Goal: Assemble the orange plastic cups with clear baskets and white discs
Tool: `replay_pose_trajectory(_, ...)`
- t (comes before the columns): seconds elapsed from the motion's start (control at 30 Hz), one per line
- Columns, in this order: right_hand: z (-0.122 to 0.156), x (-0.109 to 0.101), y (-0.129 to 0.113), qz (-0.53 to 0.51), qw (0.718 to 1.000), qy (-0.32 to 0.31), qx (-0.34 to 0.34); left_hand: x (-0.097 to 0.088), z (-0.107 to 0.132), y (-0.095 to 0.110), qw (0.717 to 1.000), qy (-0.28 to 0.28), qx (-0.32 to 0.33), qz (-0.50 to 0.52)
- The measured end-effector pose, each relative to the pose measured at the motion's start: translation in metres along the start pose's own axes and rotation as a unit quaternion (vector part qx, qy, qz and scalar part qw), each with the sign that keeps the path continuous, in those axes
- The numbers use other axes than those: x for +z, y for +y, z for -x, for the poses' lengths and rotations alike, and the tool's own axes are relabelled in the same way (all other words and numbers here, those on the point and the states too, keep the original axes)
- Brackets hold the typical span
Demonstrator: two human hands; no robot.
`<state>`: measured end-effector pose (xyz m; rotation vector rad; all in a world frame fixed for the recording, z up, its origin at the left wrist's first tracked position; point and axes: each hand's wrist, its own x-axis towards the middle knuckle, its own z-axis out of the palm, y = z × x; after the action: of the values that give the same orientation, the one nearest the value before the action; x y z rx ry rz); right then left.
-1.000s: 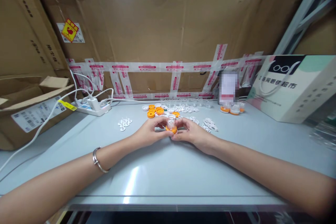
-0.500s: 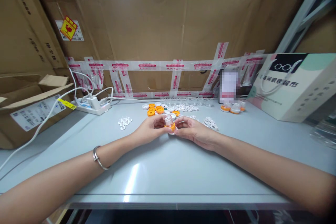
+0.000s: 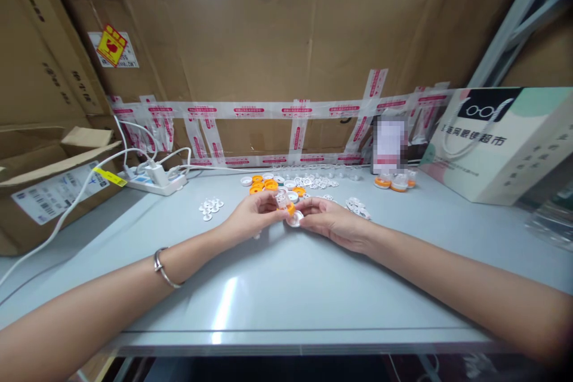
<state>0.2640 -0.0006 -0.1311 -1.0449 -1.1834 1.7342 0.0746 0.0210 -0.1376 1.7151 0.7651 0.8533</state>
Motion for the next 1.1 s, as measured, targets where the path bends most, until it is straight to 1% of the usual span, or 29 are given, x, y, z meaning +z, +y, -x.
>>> replay_pose_trajectory(0.2,-0.002,-0.008,0.001,0.026,1.000,-0.013,-0.008,-0.007,0.001,0.006,0.999,0.020,-0.022,-0.033)
replay_pose_trajectory(0.27,-0.002,-0.010,0.000,0.055,0.998,-0.017,-0.012,-0.008,0.001,0.006,0.998,0.035,-0.027,-0.055)
replay_pose_trajectory(0.37,-0.001,-0.011,-0.002,0.126,0.992,-0.020,-0.019,-0.010,0.001,0.005,0.994,0.048,-0.029,-0.094)
replay_pose_trajectory(0.53,0.002,-0.012,-0.006,0.246,0.968,-0.037,-0.026,-0.010,0.002,0.003,0.994,0.026,-0.011,-0.106)
replay_pose_trajectory(0.67,0.003,-0.016,-0.006,0.314,0.947,-0.054,-0.036,-0.011,0.002,0.002,0.994,0.015,-0.008,-0.112)
replay_pose_trajectory(0.8,0.002,-0.019,-0.006,0.353,0.931,-0.073,-0.049,-0.012,0.003,0.002,0.993,-0.010,-0.007,-0.116)
replay_pose_trajectory(0.9,0.004,-0.019,-0.008,0.373,0.924,-0.072,-0.048,-0.012,0.002,0.003,0.991,-0.028,0.017,-0.131)
replay_pose_trajectory(1.0,0.006,-0.018,-0.010,0.391,0.916,-0.081,-0.051,-0.009,0.001,0.005,0.986,-0.027,0.041,-0.162)
replay_pose_trajectory(1.1,0.007,-0.018,-0.012,0.414,0.906,-0.073,-0.054,-0.006,-0.001,0.004,0.981,-0.021,0.049,-0.188)
